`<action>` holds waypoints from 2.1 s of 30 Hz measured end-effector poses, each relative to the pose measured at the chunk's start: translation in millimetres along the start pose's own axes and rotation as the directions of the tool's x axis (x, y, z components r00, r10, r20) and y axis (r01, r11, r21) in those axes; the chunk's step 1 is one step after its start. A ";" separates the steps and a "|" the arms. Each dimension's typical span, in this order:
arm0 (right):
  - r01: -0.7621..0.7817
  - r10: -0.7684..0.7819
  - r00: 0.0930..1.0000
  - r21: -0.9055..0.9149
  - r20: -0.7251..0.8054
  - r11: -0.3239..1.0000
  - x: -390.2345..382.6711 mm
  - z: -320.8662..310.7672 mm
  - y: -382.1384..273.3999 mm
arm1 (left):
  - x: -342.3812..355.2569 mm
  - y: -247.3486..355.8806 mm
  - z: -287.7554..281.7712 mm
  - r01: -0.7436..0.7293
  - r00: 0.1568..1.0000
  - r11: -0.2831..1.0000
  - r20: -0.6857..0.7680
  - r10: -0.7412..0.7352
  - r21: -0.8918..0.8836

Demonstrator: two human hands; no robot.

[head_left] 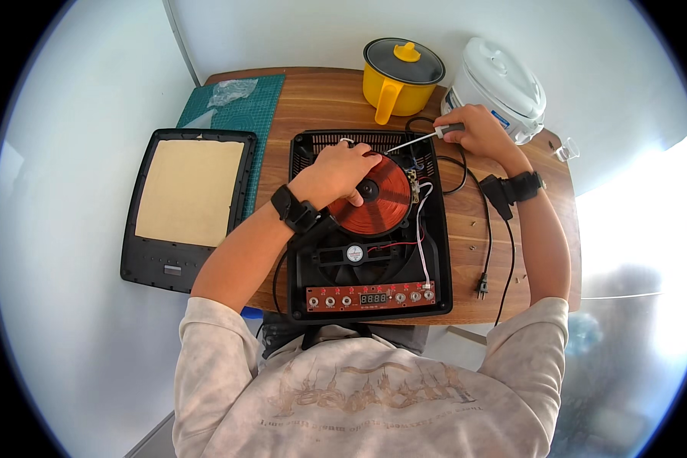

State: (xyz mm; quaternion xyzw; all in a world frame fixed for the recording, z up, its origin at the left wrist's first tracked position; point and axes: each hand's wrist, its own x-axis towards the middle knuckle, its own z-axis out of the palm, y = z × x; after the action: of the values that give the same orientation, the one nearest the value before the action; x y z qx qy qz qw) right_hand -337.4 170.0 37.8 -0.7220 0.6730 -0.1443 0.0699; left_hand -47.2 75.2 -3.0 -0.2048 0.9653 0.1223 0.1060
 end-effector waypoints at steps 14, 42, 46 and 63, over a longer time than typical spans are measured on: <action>0.113 -0.099 0.993 -0.370 0.057 0.922 -1.3 -18.4 -56.8 | -4.4 -5.6 6.0 -0.042 0.996 0.999 -0.073 0.042 -0.008; -0.019 -0.013 0.987 -0.203 -0.158 0.979 -32.0 -0.8 -46.2 | -4.4 -2.6 1.7 -0.030 0.999 1.000 -0.035 0.030 -0.006; 0.062 -0.107 0.977 -0.232 -0.186 0.971 -25.8 8.9 -31.5 | -4.5 -2.0 0.2 -0.010 1.000 1.000 -0.007 0.010 -0.016; 0.082 -0.121 0.972 -0.193 -0.200 0.978 -19.7 19.4 -15.5 | -2.3 0.3 -0.7 0.018 1.000 1.000 0.021 -0.018 0.010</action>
State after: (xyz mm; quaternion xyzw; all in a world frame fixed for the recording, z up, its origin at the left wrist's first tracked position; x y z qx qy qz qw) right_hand -317.8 189.1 21.8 -0.7395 0.6493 -0.1608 -0.0762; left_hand -45.4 76.1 -1.7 -0.2116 0.9629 0.1187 0.1180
